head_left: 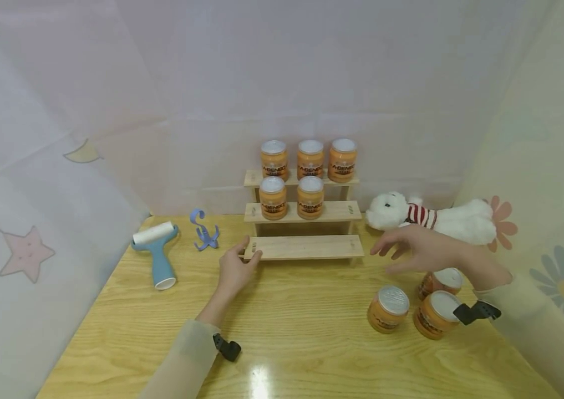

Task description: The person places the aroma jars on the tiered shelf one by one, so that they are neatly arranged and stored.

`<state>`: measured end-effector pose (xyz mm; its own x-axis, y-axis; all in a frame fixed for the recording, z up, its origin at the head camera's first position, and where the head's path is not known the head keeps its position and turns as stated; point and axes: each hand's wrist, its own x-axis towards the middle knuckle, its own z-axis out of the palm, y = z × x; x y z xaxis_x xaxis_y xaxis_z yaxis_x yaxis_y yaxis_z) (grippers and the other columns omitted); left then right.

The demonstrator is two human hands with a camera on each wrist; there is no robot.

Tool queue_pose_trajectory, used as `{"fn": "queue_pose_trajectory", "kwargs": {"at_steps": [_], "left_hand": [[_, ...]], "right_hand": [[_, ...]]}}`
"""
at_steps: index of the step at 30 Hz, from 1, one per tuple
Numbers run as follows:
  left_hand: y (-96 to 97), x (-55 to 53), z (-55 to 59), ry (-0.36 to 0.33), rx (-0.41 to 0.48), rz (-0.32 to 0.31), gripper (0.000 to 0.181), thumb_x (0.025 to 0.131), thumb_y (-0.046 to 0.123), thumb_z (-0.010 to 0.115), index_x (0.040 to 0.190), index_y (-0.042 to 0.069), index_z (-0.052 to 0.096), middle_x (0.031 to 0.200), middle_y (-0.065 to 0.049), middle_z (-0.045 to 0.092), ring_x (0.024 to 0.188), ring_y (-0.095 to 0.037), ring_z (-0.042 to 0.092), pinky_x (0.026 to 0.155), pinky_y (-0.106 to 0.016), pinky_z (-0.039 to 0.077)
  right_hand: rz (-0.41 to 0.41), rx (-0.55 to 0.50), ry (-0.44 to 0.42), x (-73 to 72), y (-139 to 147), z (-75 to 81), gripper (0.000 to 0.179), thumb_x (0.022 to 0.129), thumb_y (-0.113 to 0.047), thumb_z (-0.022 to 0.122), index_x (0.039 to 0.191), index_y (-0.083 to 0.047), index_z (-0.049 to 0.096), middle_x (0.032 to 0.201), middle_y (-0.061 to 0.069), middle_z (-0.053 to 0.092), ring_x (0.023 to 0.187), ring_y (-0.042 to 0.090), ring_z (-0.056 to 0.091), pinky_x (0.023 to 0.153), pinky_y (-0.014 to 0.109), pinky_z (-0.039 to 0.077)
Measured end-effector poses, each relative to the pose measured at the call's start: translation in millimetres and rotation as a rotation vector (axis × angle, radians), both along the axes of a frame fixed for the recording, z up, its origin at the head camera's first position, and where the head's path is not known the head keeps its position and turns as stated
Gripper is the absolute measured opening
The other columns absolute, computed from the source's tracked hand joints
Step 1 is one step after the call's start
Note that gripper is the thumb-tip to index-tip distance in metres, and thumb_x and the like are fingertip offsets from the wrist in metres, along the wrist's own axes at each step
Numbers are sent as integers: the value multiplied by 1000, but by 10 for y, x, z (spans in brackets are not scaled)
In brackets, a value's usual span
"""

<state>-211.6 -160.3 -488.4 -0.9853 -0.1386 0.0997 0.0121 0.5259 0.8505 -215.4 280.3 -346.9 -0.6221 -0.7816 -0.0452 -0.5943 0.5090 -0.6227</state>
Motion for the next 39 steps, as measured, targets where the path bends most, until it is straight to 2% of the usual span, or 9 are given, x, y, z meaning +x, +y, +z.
{"fn": "queue_pose_trajectory", "kwargs": {"at_steps": [5, 11, 16, 19, 23, 26, 29, 39], "left_hand": [[1, 4, -6, 0, -12, 6, 64, 102, 31, 74, 156, 5, 52, 150, -22, 62, 102, -37, 78, 73, -32, 67], [15, 1, -15, 0, -13, -1, 65, 102, 30, 74, 156, 5, 51, 151, -24, 61, 102, -37, 78, 71, -29, 66], [18, 0, -4, 12, 0, -2, 64, 102, 29, 74, 156, 3, 52, 153, -22, 60, 101, -36, 78, 68, -27, 65], [16, -1, -4, 15, -3, 1, 64, 102, 29, 74, 156, 4, 52, 152, -22, 61, 100, -35, 79, 67, -26, 65], [11, -9, -8, 18, -12, 3, 64, 102, 30, 74, 156, 4, 52, 150, -22, 63, 98, -34, 79, 68, -28, 65], [3, -13, -11, 23, -14, 4, 64, 102, 29, 74, 155, 4, 52, 149, -22, 63, 97, -34, 79, 70, -30, 66], [-7, -10, -8, 23, -10, 3, 63, 102, 29, 74, 155, 3, 52, 147, -23, 64, 97, -34, 79, 70, -30, 67], [-6, -8, -15, 27, -17, -4, 64, 102, 29, 74, 155, 3, 52, 150, -22, 62, 99, -36, 79, 72, -32, 67]], "right_hand": [[3, 44, -25, 83, 3, -75, 39, 94, -36, 84, 129, -29, 70, 129, -6, 71, 113, 9, 69, 90, 37, 66], [31, 89, -68, 150, -17, -140, 39, 89, -42, 88, 122, -32, 71, 120, -10, 70, 107, 6, 64, 84, 36, 66], [45, 107, -87, 206, -41, -162, 42, 87, -42, 90, 122, -30, 70, 118, -9, 68, 105, 15, 65, 79, 35, 65], [55, 128, -60, 241, -69, -184, 42, 84, -40, 91, 119, -29, 70, 114, -9, 68, 102, 18, 65, 76, 32, 64], [63, 173, -21, 279, -106, -211, 47, 76, -39, 96, 112, -24, 70, 103, -7, 65, 94, 12, 61, 71, 26, 59], [63, 205, -32, 300, -128, -219, 52, 72, -39, 98, 110, -22, 67, 100, -6, 62, 91, 9, 58, 69, 24, 55], [63, 229, -41, 324, -151, -221, 51, 72, -37, 98, 108, -24, 63, 100, -7, 60, 89, 7, 55, 69, 23, 52], [97, 231, 81, 344, -179, -247, 42, 73, -28, 94, 98, -29, 61, 95, -10, 57, 83, 6, 52, 67, 20, 48]]}}
